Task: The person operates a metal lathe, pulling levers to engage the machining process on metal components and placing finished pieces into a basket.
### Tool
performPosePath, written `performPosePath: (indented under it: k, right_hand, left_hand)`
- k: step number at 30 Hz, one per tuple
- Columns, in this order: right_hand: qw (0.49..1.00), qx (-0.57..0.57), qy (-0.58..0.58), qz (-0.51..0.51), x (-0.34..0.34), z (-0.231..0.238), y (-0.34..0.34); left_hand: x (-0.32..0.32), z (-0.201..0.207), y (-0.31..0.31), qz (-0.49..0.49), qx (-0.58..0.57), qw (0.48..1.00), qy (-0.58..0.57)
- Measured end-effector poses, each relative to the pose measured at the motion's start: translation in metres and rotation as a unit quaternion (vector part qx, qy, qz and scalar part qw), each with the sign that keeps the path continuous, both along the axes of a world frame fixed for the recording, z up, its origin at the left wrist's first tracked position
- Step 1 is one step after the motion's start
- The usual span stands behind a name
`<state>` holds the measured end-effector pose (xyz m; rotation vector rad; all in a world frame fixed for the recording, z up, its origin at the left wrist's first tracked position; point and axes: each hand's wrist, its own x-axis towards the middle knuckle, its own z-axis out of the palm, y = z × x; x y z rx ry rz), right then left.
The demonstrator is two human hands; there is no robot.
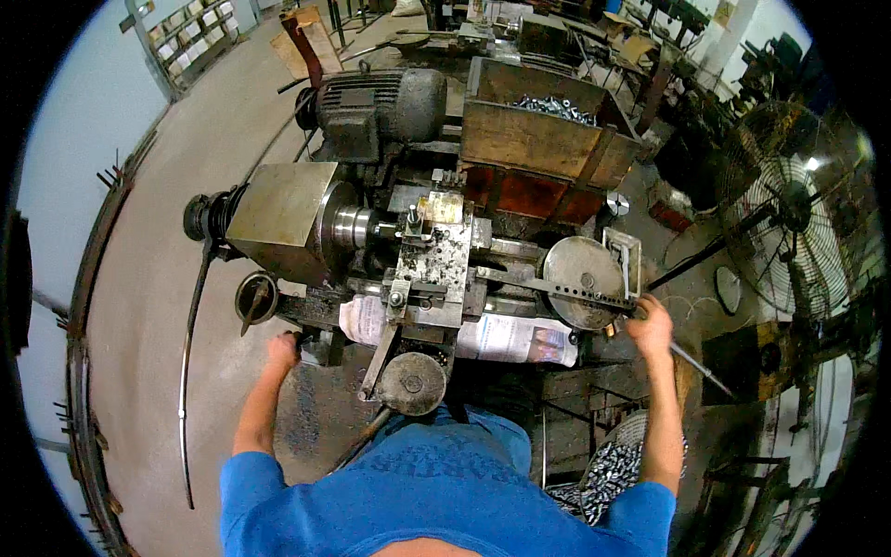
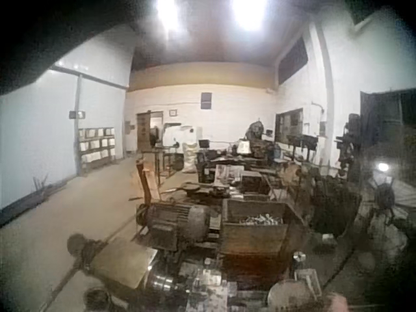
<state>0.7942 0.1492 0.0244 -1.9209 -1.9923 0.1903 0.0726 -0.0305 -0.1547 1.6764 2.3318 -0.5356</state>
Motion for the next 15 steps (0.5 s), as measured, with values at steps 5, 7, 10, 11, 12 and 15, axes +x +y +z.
performPosePath:
  k: [5, 7, 10, 11, 12, 15]
  right_hand:
    - [0.932, -0.075, -0.283, -0.212, 0.132, -0.067, -0.043]
    - [0.946, -0.048, -0.240, -0.215, 0.141, -0.091, -0.047]
    - [0.949, -0.017, -0.225, -0.219, 0.126, -0.103, -0.089]
    - [0.951, 0.003, -0.220, -0.216, 0.113, -0.104, -0.110]
    - [0.939, -0.065, -0.220, -0.256, 0.099, -0.104, -0.126]
    - [0.951, -0.048, -0.182, -0.245, 0.050, -0.101, -0.174]
  left_hand:
    - [-0.005, -0.017, -0.029, 0.213, 0.121, 0.963, -0.108]
    - [-0.016, -0.021, -0.046, 0.234, 0.110, 0.955, -0.142]
    - [-0.021, -0.021, -0.074, 0.264, 0.110, 0.939, -0.189]
    - [-0.018, -0.021, -0.083, 0.283, 0.098, 0.932, -0.203]
    - [-0.014, -0.021, -0.090, 0.313, 0.076, 0.920, -0.223]
    - [0.000, -0.022, -0.101, 0.348, 0.085, 0.894, -0.270]
